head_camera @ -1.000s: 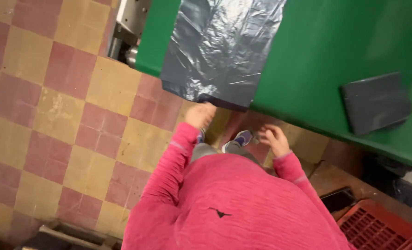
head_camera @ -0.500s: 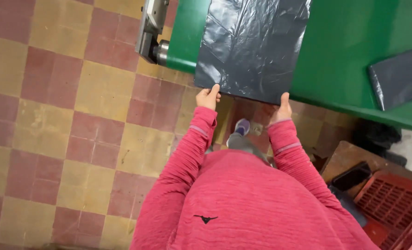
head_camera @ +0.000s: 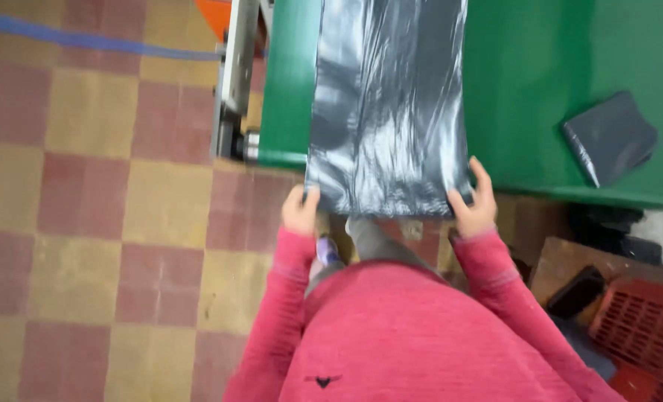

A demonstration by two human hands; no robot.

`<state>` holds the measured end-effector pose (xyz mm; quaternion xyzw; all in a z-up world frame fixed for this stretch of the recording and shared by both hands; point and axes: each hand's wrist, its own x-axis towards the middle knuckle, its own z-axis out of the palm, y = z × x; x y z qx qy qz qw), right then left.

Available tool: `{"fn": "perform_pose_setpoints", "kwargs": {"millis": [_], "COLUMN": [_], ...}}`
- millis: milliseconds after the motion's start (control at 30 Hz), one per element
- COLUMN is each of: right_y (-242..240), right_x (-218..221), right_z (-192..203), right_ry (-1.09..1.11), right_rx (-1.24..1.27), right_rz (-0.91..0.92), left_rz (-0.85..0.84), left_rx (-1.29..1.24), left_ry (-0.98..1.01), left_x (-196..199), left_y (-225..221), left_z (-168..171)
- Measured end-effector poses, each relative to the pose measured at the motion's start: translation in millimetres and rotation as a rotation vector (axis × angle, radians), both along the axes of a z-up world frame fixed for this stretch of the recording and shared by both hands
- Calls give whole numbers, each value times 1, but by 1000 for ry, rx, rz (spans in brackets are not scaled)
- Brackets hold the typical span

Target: Fold black plastic bags and place them into a storage crate.

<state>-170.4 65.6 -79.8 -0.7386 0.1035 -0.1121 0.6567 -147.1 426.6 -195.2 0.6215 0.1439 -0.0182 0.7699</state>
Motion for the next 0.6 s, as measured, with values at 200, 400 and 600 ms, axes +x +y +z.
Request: {"fn": "perform_pose_setpoints", "kwargs": {"millis": [200, 400, 600], "right_y": [-105, -97, -87], "right_x": [43, 249, 380], "right_z": [2, 20, -27], "right_ry": [13, 331, 462], "right_rx": [-207, 758, 698], "right_rz": [413, 343, 366], "left_rz": [-30, -168, -119], "left_rx": [465, 221, 801], "left_ry": [-603, -534, -475], "left_x": [58, 247, 359], "left_y": [-12, -44, -57], "left_z": [200, 153, 63]}}
